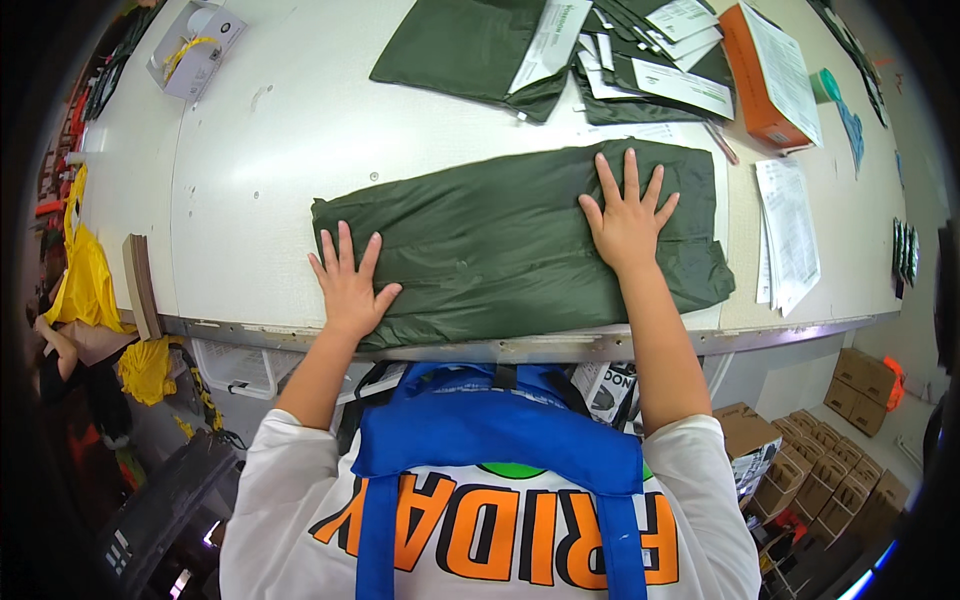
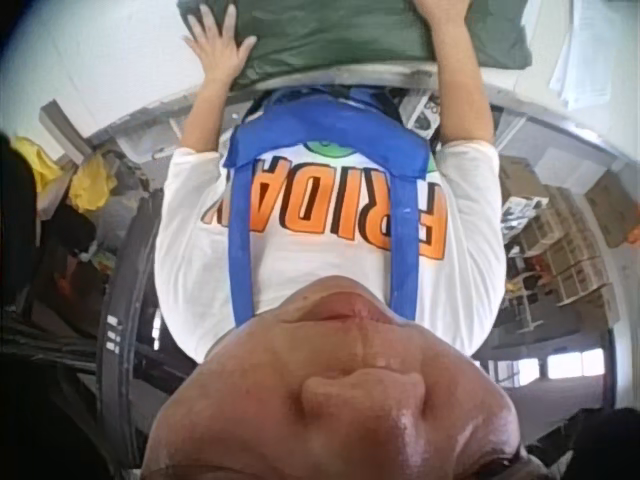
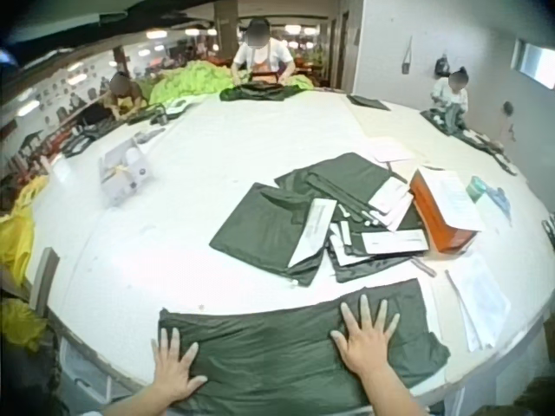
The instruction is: The person folds a green jacket on a white table. They smooth the fabric, fold the sleeves and body, and place the folded jacket into a white basket. The person repeats this process with another green jacket.
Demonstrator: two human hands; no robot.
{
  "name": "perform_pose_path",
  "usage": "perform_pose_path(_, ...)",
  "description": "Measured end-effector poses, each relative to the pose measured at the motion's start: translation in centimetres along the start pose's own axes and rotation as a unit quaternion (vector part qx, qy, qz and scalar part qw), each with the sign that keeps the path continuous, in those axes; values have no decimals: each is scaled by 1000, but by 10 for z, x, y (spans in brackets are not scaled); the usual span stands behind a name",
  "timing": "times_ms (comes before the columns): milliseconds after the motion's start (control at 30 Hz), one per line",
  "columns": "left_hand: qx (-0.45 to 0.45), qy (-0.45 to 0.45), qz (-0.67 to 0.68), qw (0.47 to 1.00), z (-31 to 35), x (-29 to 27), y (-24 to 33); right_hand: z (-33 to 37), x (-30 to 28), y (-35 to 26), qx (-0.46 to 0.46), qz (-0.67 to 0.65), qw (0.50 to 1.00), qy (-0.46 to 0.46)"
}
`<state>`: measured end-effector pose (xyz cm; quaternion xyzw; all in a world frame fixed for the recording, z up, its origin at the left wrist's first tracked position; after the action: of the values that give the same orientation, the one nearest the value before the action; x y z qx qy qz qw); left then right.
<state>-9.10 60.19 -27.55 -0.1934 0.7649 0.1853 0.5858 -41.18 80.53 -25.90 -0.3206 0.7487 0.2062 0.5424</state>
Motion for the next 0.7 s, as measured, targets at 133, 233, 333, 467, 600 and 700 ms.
perform_pose_path(133,-1,2,3,1000,1,9,-3,5,13,-10,-4,26,1000,9)
perform_pose_path(233,-17,-49,24,998,-2,8,-7,6,-17,9,39,-181,981,54)
perform_pose_path(333,-43,-14,58,997,-28,-30,-8,61,-104,70,148,-156,951,221)
perform_pose_path(467,44,25,224,973,-148,-50,89,207,-46,150,608,-337,690,202)
perform_pose_path(600,82,-116,319,937,-248,28,229,192,-16,124,663,-582,444,153)
perform_pose_path(700,87,-209,258,939,-290,70,300,178,-22,124,671,-611,360,216)
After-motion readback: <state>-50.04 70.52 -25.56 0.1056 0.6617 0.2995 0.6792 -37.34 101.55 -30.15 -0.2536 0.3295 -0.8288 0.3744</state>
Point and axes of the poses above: each hand's wrist, its own z-axis away from the middle knuckle, its own x-axis out of the palm, y = z × x, the point moved 10 cm from there along -z, towards the middle knuckle, and after that the axes turned 13 degrees about y, right-handed, at the moved point
